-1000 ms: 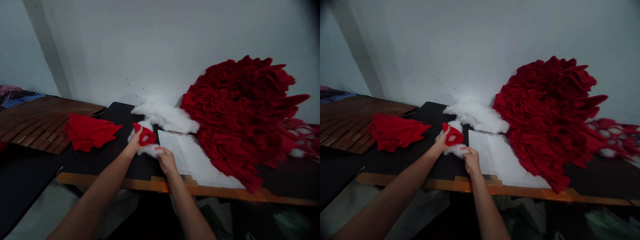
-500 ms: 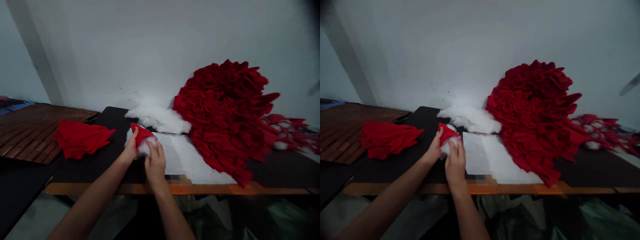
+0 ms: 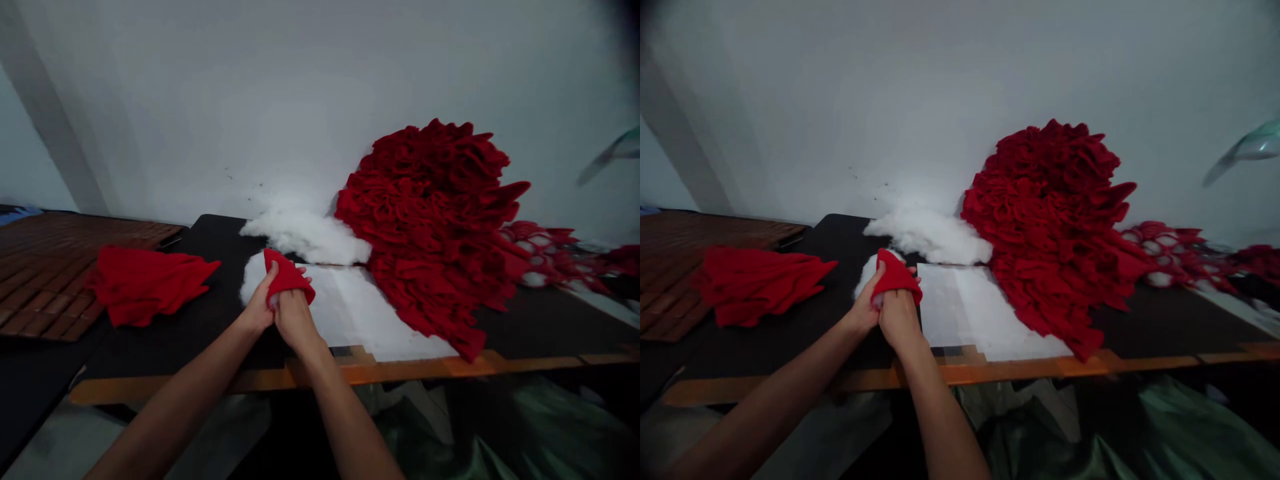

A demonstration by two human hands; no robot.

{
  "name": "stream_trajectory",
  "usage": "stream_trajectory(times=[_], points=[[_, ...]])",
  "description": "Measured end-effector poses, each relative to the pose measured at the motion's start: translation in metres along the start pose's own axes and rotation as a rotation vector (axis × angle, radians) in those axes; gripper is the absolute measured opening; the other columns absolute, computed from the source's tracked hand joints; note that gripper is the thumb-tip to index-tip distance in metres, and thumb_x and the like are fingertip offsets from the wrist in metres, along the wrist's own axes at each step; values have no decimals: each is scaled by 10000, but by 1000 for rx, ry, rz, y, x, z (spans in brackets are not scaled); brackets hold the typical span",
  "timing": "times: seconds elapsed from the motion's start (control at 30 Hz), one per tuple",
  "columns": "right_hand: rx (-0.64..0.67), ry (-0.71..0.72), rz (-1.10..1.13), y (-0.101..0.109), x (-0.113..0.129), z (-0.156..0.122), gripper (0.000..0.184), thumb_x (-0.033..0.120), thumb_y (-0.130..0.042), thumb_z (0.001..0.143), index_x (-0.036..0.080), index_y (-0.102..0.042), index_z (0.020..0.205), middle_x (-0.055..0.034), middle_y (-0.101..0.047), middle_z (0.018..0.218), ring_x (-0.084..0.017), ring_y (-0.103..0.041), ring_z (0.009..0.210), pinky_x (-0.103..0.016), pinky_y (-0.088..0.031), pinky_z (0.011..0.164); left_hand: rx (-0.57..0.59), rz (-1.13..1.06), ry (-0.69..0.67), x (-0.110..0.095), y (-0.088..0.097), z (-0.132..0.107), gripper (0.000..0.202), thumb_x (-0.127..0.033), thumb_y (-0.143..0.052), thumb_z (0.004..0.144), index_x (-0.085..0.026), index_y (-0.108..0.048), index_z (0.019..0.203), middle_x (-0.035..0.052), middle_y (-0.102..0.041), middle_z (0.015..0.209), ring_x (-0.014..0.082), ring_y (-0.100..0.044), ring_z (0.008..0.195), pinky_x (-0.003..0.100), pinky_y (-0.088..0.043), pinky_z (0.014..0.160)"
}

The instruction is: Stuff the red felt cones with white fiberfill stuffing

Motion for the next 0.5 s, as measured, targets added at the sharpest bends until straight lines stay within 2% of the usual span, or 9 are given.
stream_trajectory(times=[0.1, 0.17, 0.23, 0.33, 0.4, 0.5], points=[[-133, 41, -62, 5, 10, -19, 497, 41, -368, 739, 107, -424, 1229, -173, -443, 1169, -279, -370, 1156, -497, -377, 931, -18, -10, 27, -3, 1, 1, 423, -469, -493, 778, -110, -589, 980, 97, -665, 873, 197, -629, 822, 320, -467, 811], [-241, 18, -112, 8, 15, -35, 487, 66, -385, 756, 125, -407, 1239, -184, -395, 1205, -303, -340, 1173, -529, -390, 900, -37, -27, -13, -6, -1, 0, 358, -416, -511, 785, -127, -589, 981, 70, -668, 838, 166, -633, 774, 286, -472, 794], [-287, 4, -132, 7, 17, -46, 486, 91, -387, 778, 124, -374, 1262, -196, -356, 1252, -321, -291, 1207, -547, -384, 900, -37, -32, -16, -6, -3, -3, 334, -397, -517, 787, -143, -587, 991, 59, -666, 834, 161, -633, 763, 284, -476, 781], [-219, 53, -110, 0, 13, -46, 492, 128, -386, 797, 112, -338, 1287, -189, -365, 1285, -316, -245, 1246, -550, -352, 939, 34, -26, 93, 1, -7, -7, 442, -496, -494, 766, -130, -587, 995, 96, -658, 884, 216, -625, 841, 349, -478, 790], [-164, 82, -72, -3, 6, -38, 472, 121, -371, 797, 107, -368, 1270, -178, -431, 1245, -295, -312, 1219, -519, -372, 937, 49, -40, 93, 5, -6, -7, 462, -532, -494, 747, -148, -587, 985, 91, -654, 904, 234, -618, 872, 380, -476, 796], [-124, 97, -18, -1, -2, -26, 452, 69, -350, 773, 123, -448, 1211, -152, -511, 1162, -254, -437, 1126, -455, -418, 913, -20, -54, 59, 8, 2, -3, 437, -526, -522, 731, -148, -596, 938, 73, -660, 834, 217, -629, 815, 359, -490, 765]])
Point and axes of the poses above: each hand's wrist, its own z-axis towards the middle knuckle, its own y-axis out of the back of the hand, x = y × z, the point moved 3 cm from there along z, towards the middle knuckle
